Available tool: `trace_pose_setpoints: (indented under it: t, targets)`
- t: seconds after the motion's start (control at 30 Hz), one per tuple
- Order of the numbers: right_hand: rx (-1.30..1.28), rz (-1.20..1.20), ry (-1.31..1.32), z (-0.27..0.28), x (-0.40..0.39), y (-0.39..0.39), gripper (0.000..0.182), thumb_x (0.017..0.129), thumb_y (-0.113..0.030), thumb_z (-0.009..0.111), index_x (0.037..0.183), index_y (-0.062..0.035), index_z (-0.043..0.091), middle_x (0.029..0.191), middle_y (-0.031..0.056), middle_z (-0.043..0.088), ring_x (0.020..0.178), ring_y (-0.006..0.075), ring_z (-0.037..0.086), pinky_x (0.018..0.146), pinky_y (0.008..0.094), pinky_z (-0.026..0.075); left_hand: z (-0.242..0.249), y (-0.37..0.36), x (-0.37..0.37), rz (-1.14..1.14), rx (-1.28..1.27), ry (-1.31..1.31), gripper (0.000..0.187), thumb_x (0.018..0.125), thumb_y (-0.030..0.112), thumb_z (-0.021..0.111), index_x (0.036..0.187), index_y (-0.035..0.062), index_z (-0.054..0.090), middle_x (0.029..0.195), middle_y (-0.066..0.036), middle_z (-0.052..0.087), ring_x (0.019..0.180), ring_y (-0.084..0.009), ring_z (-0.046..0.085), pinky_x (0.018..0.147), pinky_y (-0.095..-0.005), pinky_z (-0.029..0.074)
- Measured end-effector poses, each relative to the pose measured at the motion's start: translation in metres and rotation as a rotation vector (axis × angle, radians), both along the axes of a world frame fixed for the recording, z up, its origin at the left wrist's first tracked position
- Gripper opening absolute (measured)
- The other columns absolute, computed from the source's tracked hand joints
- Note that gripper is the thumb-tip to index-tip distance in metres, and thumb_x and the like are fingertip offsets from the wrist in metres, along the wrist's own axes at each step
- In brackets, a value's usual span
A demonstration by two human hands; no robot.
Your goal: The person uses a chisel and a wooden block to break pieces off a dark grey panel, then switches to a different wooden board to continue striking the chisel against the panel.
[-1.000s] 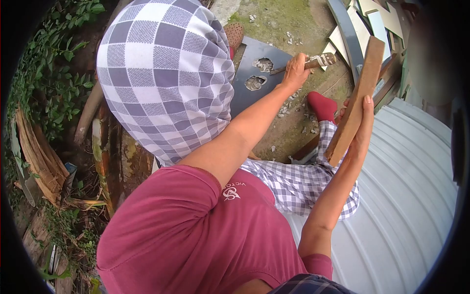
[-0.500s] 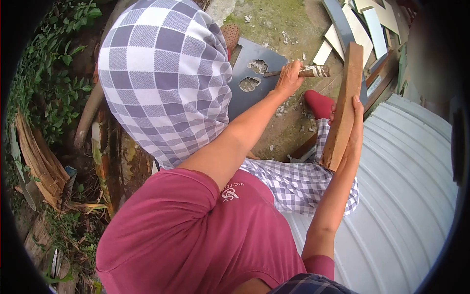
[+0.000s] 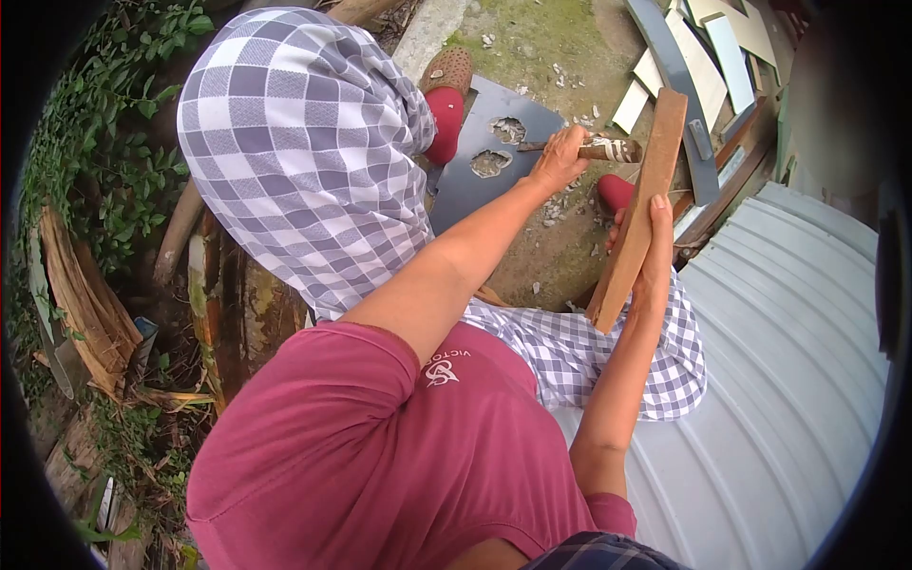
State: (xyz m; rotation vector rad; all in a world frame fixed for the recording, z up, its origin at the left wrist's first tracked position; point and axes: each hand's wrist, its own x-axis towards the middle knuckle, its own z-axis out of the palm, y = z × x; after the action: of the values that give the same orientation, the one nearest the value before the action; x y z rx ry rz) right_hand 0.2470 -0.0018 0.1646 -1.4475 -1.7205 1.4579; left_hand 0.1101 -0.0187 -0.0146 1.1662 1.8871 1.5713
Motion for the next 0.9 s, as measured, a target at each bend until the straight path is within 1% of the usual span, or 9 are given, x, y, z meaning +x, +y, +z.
trace_pose_setpoints:
  t: [0.03,0.17,0.3,0.37,0.43,0.5,0.6,0.73,0.9]
  targets:
    - [-0.429,-0.089,0.203,0.022,-0.002,-0.007,0.049,0.089,-0.048,0.054,0.112,-0.0050,0.048,0.078,0.0079,0.056,0.058,0.0170,0.056,0.052,0.0304,0.050,0.002,-0.003,0.002,-0.020,0.004,-0.009,0.038,0.072,0.006,0.067,0.103,0.0049,0.045,0.097,-0.019,0.056,0.100,-0.0385,0.054,0.086,-0.0449,0.041]
    - [-0.218,-0.109,0.194,0.026,0.001,-0.006,0.044,0.093,-0.045,0.049,0.114,-0.0080,0.042,0.076,0.0085,0.055,0.056,0.0164,0.056,0.050,0.0295,0.051,0.007,-0.006,-0.003,-0.026,-0.014,-0.057,0.044,0.071,0.006,0.070,0.108,0.0044,0.045,0.101,-0.020,0.057,0.101,-0.0395,0.054,0.087,-0.0459,0.041]
    - [-0.289,-0.147,0.225,0.011,0.017,-0.014,0.046,0.089,-0.050,0.055,0.112,-0.0107,0.046,0.077,0.0089,0.057,0.059,0.0173,0.057,0.053,0.0310,0.051,0.013,-0.001,-0.022,0.061,-0.051,-0.122,0.042,0.075,0.008,0.070,0.109,0.0033,0.045,0.101,-0.021,0.059,0.098,-0.0394,0.058,0.083,-0.0448,0.045]
    - [-0.284,-0.173,0.232,0.008,0.019,-0.023,0.046,0.093,-0.045,0.049,0.119,-0.0075,0.041,0.077,0.0098,0.056,0.058,0.0167,0.057,0.052,0.0301,0.051,0.020,0.005,-0.040,0.309,0.009,-0.289,0.038,0.078,0.013,0.069,0.107,0.0017,0.047,0.098,-0.021,0.062,0.092,-0.0381,0.062,0.079,-0.0424,0.048]
    - [-0.300,-0.196,0.260,0.008,0.021,-0.026,0.048,0.091,-0.047,0.052,0.115,-0.0067,0.044,0.078,0.0100,0.056,0.060,0.0172,0.057,0.053,0.0305,0.051,0.026,0.002,-0.064,0.401,-0.083,-0.353,0.036,0.079,0.017,0.068,0.105,0.0006,0.050,0.093,-0.020,0.065,0.088,-0.0355,0.065,0.077,-0.0399,0.050]
    - [-0.311,-0.221,0.290,0.012,0.022,-0.028,0.050,0.089,-0.050,0.055,0.111,-0.0058,0.047,0.080,0.0103,0.057,0.062,0.0177,0.057,0.055,0.0308,0.051,0.017,-0.002,-0.083,0.445,-0.021,-0.327,0.038,0.076,0.021,0.073,0.101,0.0000,0.053,0.088,-0.017,0.067,0.082,-0.0304,0.066,0.074,-0.0381,0.051]
    - [-0.328,-0.230,0.362,0.024,0.024,-0.027,0.052,0.089,-0.050,0.054,0.111,-0.0038,0.047,0.080,0.0103,0.057,0.064,0.0178,0.057,0.057,0.0309,0.051,0.025,0.000,-0.095,0.424,0.021,-0.455,0.039,0.077,0.024,0.076,0.101,0.0011,0.055,0.087,-0.011,0.068,0.079,-0.0211,0.065,0.074,-0.0340,0.051]
    - [-0.269,-0.240,0.410,0.029,0.027,-0.029,0.052,0.090,-0.050,0.054,0.111,-0.0024,0.047,0.080,0.0107,0.057,0.066,0.0183,0.057,0.058,0.0313,0.050,0.030,0.010,-0.091,0.410,0.130,-0.402,0.037,0.078,0.022,0.076,0.099,0.0014,0.055,0.085,-0.010,0.066,0.077,-0.0211,0.064,0.074,-0.0337,0.050]
    - [-0.261,-0.286,0.420,0.023,0.031,-0.030,0.051,0.090,-0.050,0.053,0.109,-0.0022,0.049,0.082,0.0112,0.058,0.067,0.0188,0.057,0.059,0.0315,0.050,0.046,0.022,-0.064,0.326,0.042,-0.319,0.036,0.075,0.017,0.076,0.097,0.0024,0.051,0.090,-0.015,0.063,0.082,-0.0256,0.063,0.074,-0.0353,0.049]
